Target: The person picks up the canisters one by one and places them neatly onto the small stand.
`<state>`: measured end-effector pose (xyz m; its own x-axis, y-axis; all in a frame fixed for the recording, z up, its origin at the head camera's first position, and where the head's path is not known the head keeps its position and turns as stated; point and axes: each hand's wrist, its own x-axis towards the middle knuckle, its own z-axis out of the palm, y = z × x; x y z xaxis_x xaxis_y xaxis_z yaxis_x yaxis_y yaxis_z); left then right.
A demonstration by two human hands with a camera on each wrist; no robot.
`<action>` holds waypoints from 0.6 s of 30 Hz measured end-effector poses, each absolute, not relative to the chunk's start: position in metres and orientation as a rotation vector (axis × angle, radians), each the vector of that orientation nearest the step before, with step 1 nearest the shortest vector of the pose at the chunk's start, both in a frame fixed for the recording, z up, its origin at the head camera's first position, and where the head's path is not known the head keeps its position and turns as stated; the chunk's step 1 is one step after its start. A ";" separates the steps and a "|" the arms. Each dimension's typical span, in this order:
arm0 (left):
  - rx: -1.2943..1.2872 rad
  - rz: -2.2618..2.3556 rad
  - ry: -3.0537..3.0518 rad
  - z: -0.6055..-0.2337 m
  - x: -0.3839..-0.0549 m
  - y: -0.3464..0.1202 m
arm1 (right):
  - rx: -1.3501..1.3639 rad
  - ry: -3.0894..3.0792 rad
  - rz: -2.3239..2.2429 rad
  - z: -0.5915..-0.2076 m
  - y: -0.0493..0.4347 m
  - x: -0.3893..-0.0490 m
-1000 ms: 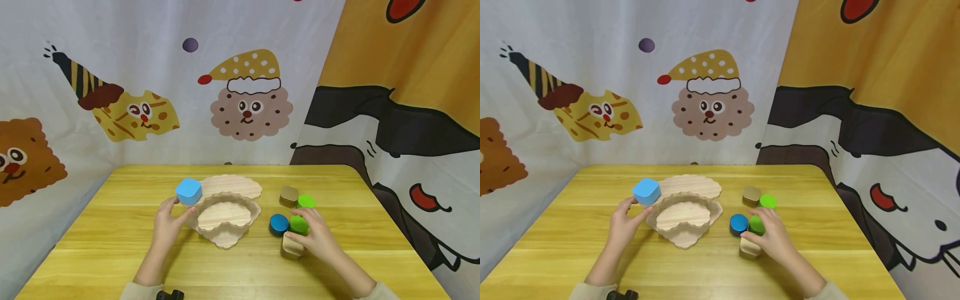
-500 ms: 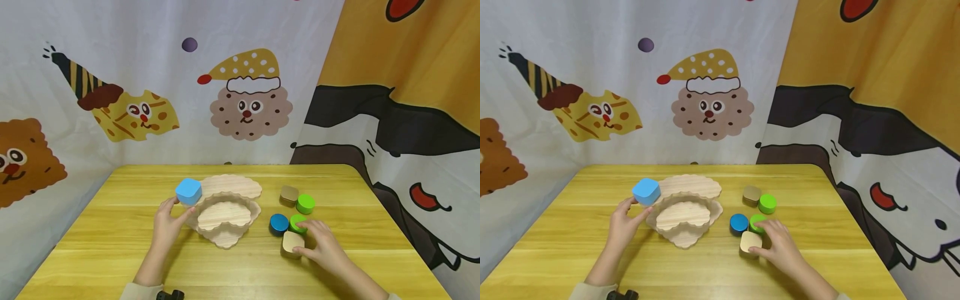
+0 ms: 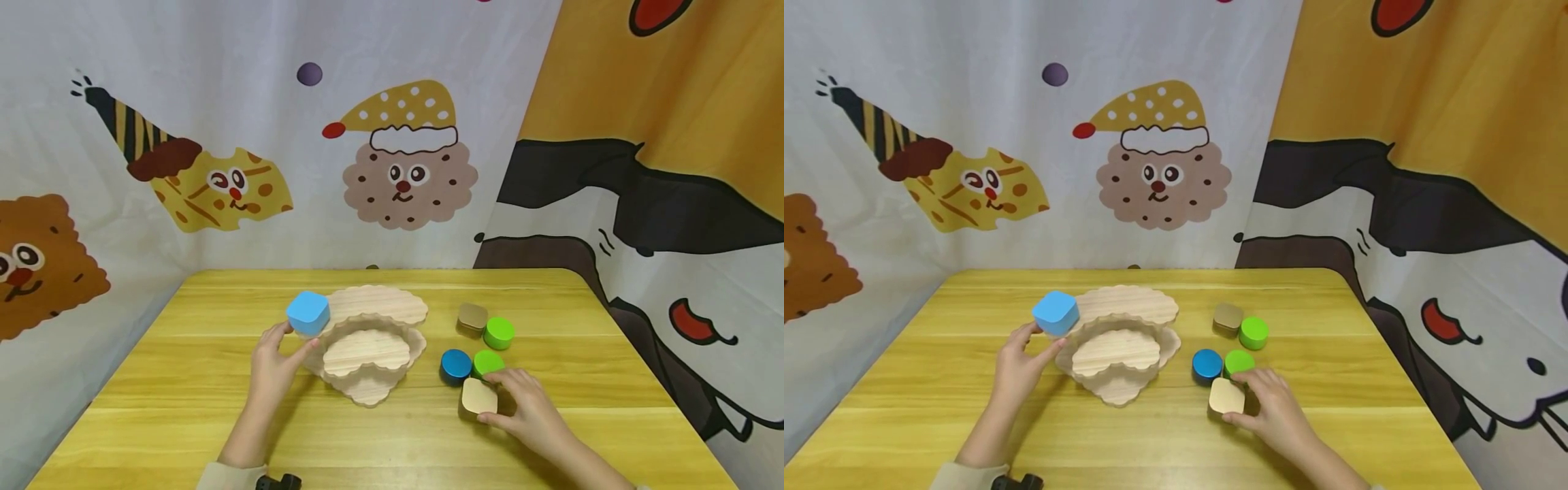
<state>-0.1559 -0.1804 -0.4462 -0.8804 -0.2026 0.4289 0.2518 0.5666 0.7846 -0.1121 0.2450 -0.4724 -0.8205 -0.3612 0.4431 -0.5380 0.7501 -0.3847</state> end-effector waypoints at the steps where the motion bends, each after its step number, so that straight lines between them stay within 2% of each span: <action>1: -0.042 -1.270 -2.320 -0.447 -0.156 -0.180 | 0.696 -2.604 0.722 -0.473 0.245 -0.112; 18: -0.059 -1.250 -2.310 -0.447 -0.156 -0.181 | 0.715 -2.542 0.732 -0.480 0.246 -0.112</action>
<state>-0.1565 -0.1809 -0.4466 -0.8697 -0.1971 0.4525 0.2709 0.5757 0.7715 -0.1117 0.2455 -0.4796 -0.7899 -0.3603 0.4962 -0.5690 0.7322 -0.3742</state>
